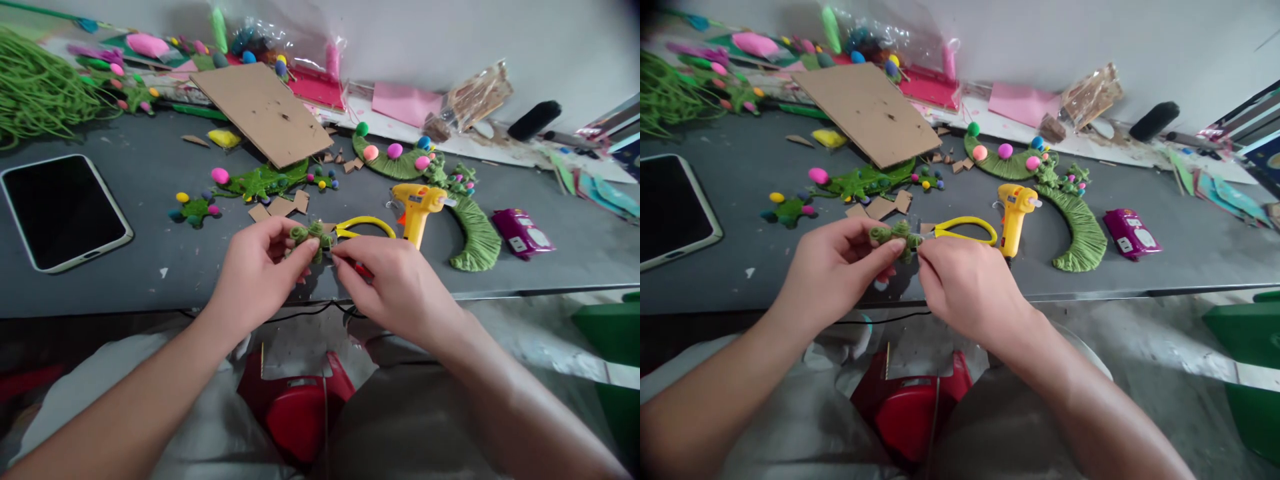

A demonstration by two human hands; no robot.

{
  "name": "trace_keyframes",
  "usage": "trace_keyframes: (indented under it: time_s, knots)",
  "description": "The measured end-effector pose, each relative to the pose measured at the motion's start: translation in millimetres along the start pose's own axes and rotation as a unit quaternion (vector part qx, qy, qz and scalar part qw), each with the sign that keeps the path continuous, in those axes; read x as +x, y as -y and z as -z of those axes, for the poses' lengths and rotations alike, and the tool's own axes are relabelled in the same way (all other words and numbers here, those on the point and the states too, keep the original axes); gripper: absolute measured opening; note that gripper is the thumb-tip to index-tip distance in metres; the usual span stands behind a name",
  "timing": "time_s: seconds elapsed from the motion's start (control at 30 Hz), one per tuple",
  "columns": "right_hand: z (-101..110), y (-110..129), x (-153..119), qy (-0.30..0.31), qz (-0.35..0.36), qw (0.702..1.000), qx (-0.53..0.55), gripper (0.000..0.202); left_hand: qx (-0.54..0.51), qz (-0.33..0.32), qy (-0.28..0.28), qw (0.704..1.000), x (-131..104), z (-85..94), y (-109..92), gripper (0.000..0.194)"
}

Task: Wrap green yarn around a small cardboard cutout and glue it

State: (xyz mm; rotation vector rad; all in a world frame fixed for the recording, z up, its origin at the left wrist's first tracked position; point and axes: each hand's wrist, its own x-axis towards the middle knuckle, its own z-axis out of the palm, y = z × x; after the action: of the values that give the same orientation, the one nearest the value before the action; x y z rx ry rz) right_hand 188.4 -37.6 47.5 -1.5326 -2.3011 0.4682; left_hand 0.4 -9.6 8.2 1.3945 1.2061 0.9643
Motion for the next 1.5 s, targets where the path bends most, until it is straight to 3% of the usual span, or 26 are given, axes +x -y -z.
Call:
trace_keyframes:
  time_s: [0.17, 0.4, 0.6, 0.7, 0.83, 0.97, 1.33, 1.5]
  knots:
    - [-14.8, -0.5, -5.0, -0.031, 0.039, 0.999, 0.013, 0.022, -0.043, 0.005, -0.023, 0.999, -1.0, -0.9, -1.7, 0.014]
    - [-17.9, -0.7, -3.8, -0.047, 0.048, 0.998, 0.01, 0.024, -0.057, 0.01, -0.036, 0.998, -0.2, -0.1, -3.9, 0.015]
    - [-19.8, -19.8, 1.4, -0.067, 0.042, 0.986, 0.15, 0.021, -0.141, 0.016, 0.045, 0.989, 1.3, 6.6, 1.6, 0.013]
    - [-13.2, -31.2, 7.6, -0.051, 0.033, 0.979, 0.196, 0.02, -0.086, 0.025, 0.074, 0.993, -1.1, 7.6, -2.4, 0.015]
    - [2.7, -32.8, 16.2, -0.021, 0.042, 0.991, 0.126, 0.019, 0.041, -0.016, 0.054, 0.998, -5.4, 3.3, -6.8, 0.012]
    - [10.4, -23.4, 19.2, -0.011, 0.047, 0.999, 0.019, 0.017, 0.098, -0.033, 0.021, 0.994, -4.7, -1.1, -2.7, 0.011]
    - [-8.0, 4.2, -6.0, -0.02, 0.03, 0.997, -0.074, 0.025, 0.056, -0.031, -0.023, 0.998, -6.3, -4.0, 0.1, 0.018]
    - [-18.4, 2.1, -8.4, -0.064, 0.022, 0.998, 0.016, 0.025, -0.048, 0.015, -0.017, 0.999, -5.5, -4.3, -3.1, 0.017]
